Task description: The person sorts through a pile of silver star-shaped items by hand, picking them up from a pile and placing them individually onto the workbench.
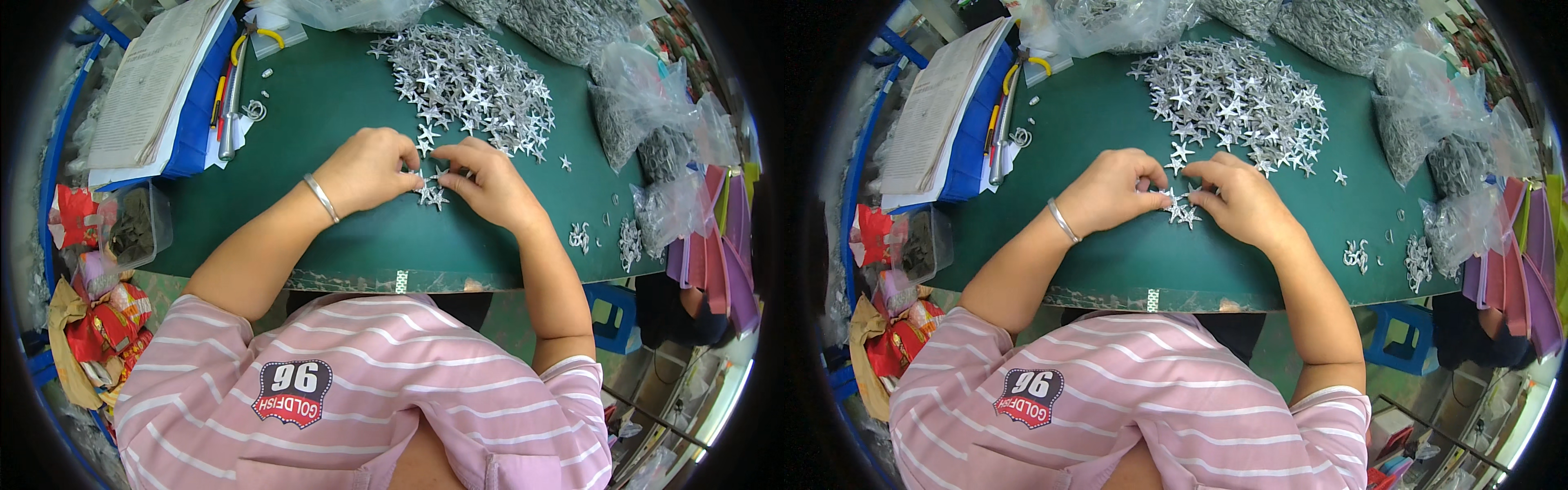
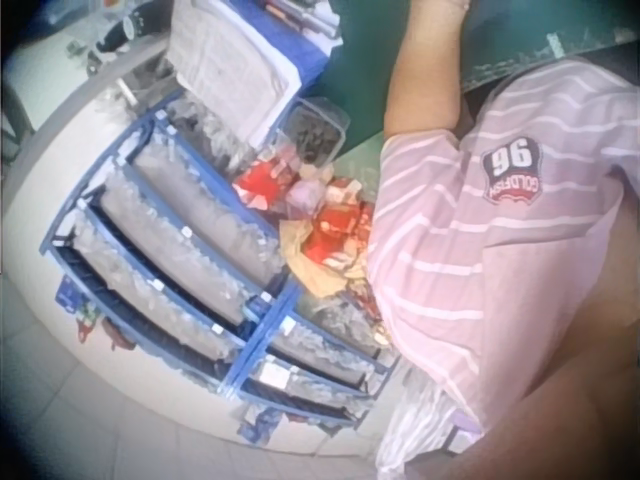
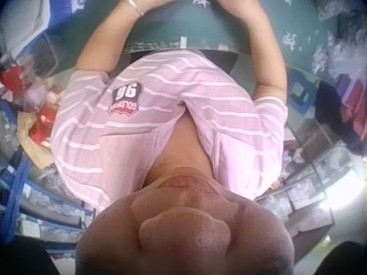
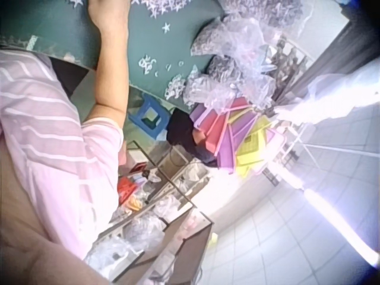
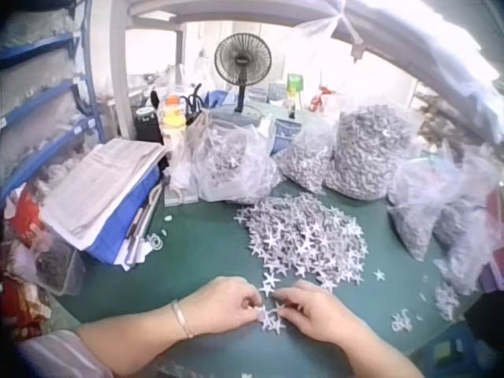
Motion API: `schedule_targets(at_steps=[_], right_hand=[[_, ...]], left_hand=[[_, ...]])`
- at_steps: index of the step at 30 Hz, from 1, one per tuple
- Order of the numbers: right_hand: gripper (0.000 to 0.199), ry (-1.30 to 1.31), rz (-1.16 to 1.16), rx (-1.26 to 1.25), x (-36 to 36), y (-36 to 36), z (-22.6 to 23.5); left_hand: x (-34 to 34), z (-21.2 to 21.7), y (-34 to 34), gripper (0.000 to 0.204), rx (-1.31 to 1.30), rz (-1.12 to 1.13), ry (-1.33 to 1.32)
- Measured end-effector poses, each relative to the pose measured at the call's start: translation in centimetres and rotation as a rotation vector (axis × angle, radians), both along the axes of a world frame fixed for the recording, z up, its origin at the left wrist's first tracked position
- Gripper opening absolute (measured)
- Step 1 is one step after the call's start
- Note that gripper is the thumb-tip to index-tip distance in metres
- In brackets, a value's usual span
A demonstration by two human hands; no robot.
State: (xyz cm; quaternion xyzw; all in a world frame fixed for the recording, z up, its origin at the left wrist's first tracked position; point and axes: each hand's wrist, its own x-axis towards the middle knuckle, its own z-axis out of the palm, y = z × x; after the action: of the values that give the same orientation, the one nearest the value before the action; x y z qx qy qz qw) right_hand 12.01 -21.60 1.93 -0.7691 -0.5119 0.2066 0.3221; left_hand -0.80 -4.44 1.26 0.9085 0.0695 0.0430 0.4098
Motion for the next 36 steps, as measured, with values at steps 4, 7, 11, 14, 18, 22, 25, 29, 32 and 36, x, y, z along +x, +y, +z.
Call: schedule_targets(at_steps=[4,7,11,14,18,22,25,29,32,36], right_hand=[[0.02,-0.051,0.032,-0.028,0.0,-0.6,-0.1],[0.021,-0.098,0.01,0.113,-0.1,-0.9,0.4],[0.015,-0.227,0.034,0.164,0.0,-1.7,-0.3],[0.01,-0.086,-0.001,0.148,0.4,-2.0,-0.3],[0.011,-0.121,-0.188,0.075,0.0,-1.1,-0.3],[0.014,-0.111,-0.227,-0.017,-0.6,0.1,-1.3],[0.014,0.438,-0.262,0.152,0.8,-0.1,-1.4],[0.008,1.234,-0.298,0.333,1.7,0.4,1.3],[0.015,0.211,-0.034,0.128,1.1,1.9,-0.4],[0.021,-0.29,0.076,0.081,0.3,2.5,-1.1]], left_hand=[[-0.1,-0.9,-0.8,0.013,0.099,-0.005,-0.095],[-0.1,-0.8,-0.6,0.01,0.058,0.012,-0.136],[0.2,-0.5,0.3,0.007,0.119,0.122,-0.189],[0.2,-1.4,1.4,0.008,0.175,0.131,-0.194],[0.7,-0.8,1.7,0.01,0.09,0.282,-0.295],[0.7,-1.3,1.5,0.015,0.079,0.3,-0.207],[0.8,-2.1,0.5,0.019,0.169,0.252,-0.172],[1.1,-2.4,0.6,0.015,0.161,0.272,-0.138],[1.1,-2.5,0.9,0.013,0.164,0.285,-0.175],[0.9,-2.4,1.0,0.014,0.148,0.294,-0.145]])
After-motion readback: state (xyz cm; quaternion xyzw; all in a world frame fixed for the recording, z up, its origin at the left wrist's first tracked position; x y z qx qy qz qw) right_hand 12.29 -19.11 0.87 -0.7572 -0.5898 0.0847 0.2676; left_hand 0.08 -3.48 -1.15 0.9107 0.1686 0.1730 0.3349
